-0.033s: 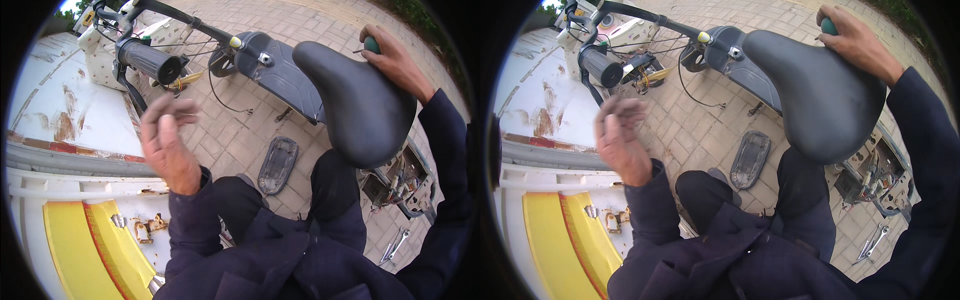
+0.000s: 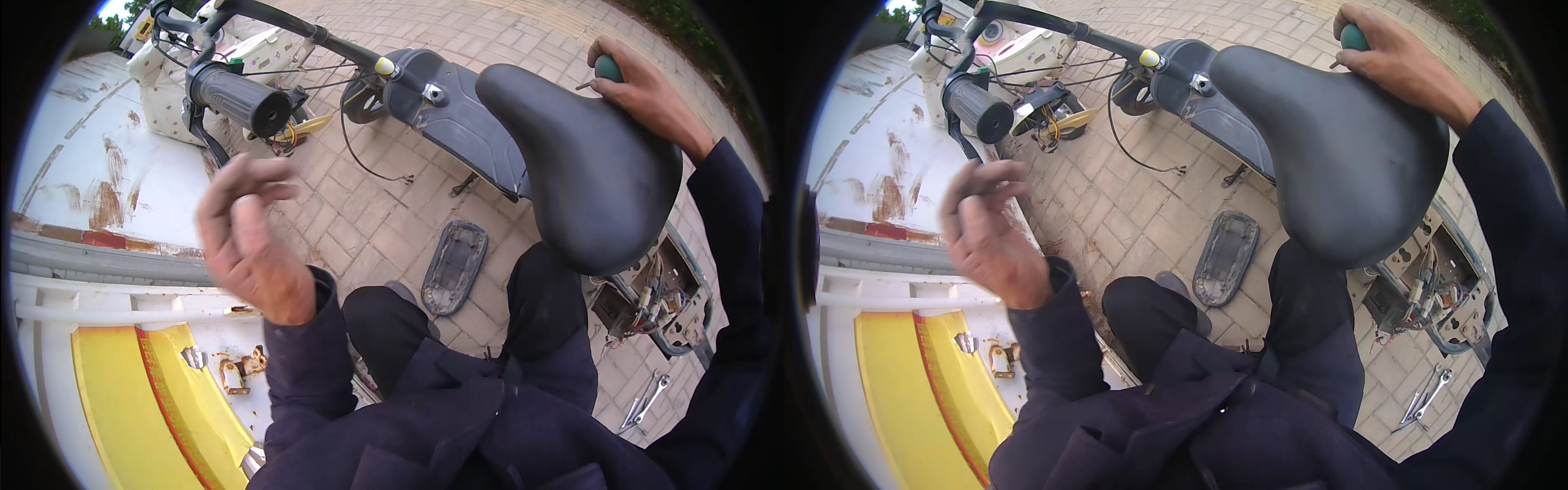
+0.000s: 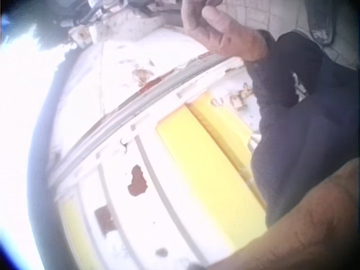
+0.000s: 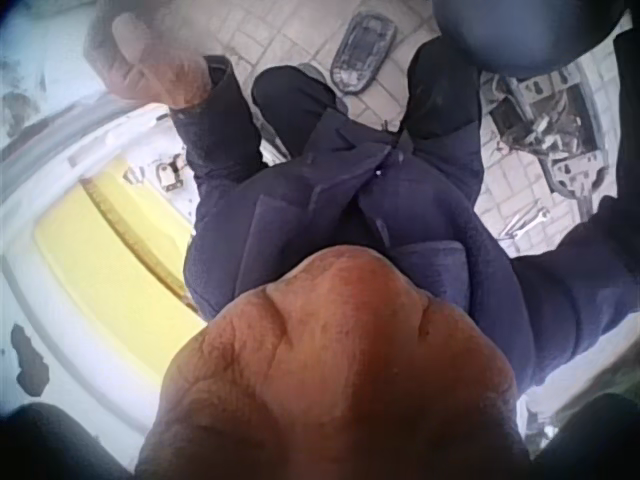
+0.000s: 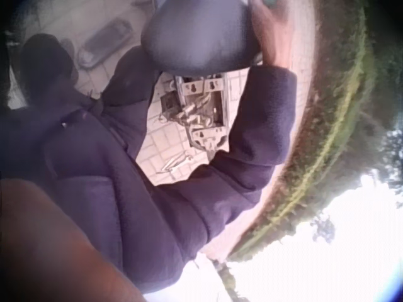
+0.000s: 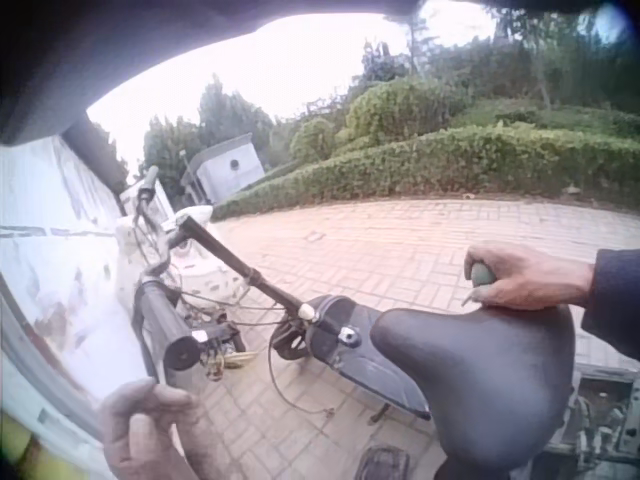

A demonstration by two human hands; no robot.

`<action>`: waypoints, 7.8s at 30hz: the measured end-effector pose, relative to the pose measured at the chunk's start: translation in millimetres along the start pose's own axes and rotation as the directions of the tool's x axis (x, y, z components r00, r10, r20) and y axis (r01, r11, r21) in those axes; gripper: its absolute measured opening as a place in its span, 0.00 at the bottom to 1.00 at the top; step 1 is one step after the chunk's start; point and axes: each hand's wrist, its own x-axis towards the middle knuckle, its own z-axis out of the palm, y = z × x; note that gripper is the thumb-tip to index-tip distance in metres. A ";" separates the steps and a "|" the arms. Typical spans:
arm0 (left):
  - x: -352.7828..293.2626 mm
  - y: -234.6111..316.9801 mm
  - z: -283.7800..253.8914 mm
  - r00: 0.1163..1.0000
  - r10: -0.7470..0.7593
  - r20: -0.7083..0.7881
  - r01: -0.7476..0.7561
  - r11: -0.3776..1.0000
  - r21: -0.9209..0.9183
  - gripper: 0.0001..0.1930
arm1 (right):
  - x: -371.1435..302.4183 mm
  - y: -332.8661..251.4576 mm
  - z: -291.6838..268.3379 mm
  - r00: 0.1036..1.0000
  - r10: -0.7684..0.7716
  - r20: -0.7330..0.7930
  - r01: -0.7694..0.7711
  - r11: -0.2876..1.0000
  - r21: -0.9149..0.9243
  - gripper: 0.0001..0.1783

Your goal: The person works on the wiring inside the scooter's headlight assembly, using a screwdriver to remove and reinsert the bulb and connect wires. They then move to the seat area, remove the seat, and use the screwdriver on the ignition switch and surrounding components.

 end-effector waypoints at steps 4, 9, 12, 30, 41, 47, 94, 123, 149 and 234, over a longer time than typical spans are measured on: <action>76.3 23.2 20.4 0.837 0.509 0.202 -0.548 0.781 0.302 0.21 | 3.0 22.3 -0.9 0.996 -0.036 0.082 0.021 0.984 0.175 0.12; 117.5 -1.5 31.3 0.685 0.450 0.573 -0.707 0.599 0.375 0.09 | -7.1 9.0 2.4 0.994 0.062 0.095 -0.074 0.989 0.129 0.14; 103.6 -13.8 14.7 0.728 0.437 0.528 -0.673 0.605 0.425 0.07 | -10.2 -8.9 7.8 0.995 0.102 0.001 -0.101 0.983 0.155 0.16; 89.4 24.0 17.8 0.740 0.146 0.656 -0.643 0.440 0.627 0.08 | -7.5 -22.6 -4.3 0.971 0.238 0.032 -0.240 0.964 0.114 0.24; 147.7 54.3 26.8 0.589 -0.261 0.765 -0.463 0.666 0.584 0.09 | -2.3 -25.6 -13.4 0.961 0.277 0.004 -0.276 0.958 0.080 0.20; 165.3 55.5 50.9 0.527 -0.480 0.701 -0.401 0.587 0.703 0.10 | 4.4 -11.8 -15.6 0.969 0.243 -0.043 -0.234 0.959 0.157 0.19; 165.4 47.0 59.9 0.446 -0.424 0.788 -0.572 0.543 0.615 0.04 | 4.8 -0.9 2.5 0.928 0.372 -0.019 -0.362 0.915 0.179 0.15; -32.1 76.4 316.5 0.515 -0.732 0.446 -0.184 0.414 0.891 0.64 | -364.6 155.8 -266.1 0.295 0.951 0.088 -0.520 0.082 0.850 0.17; -37.1 120.6 354.1 0.552 -0.768 0.325 -0.272 0.203 0.941 0.64 | -424.9 286.3 -207.4 0.144 0.662 0.736 -0.714 -0.446 0.540 0.16; 80.7 -442.4 548.5 -0.142 -0.524 -0.840 0.875 -0.463 0.141 0.52 | 613.4 358.1 499.8 -0.055 -0.283 0.958 -0.032 0.959 0.281 0.15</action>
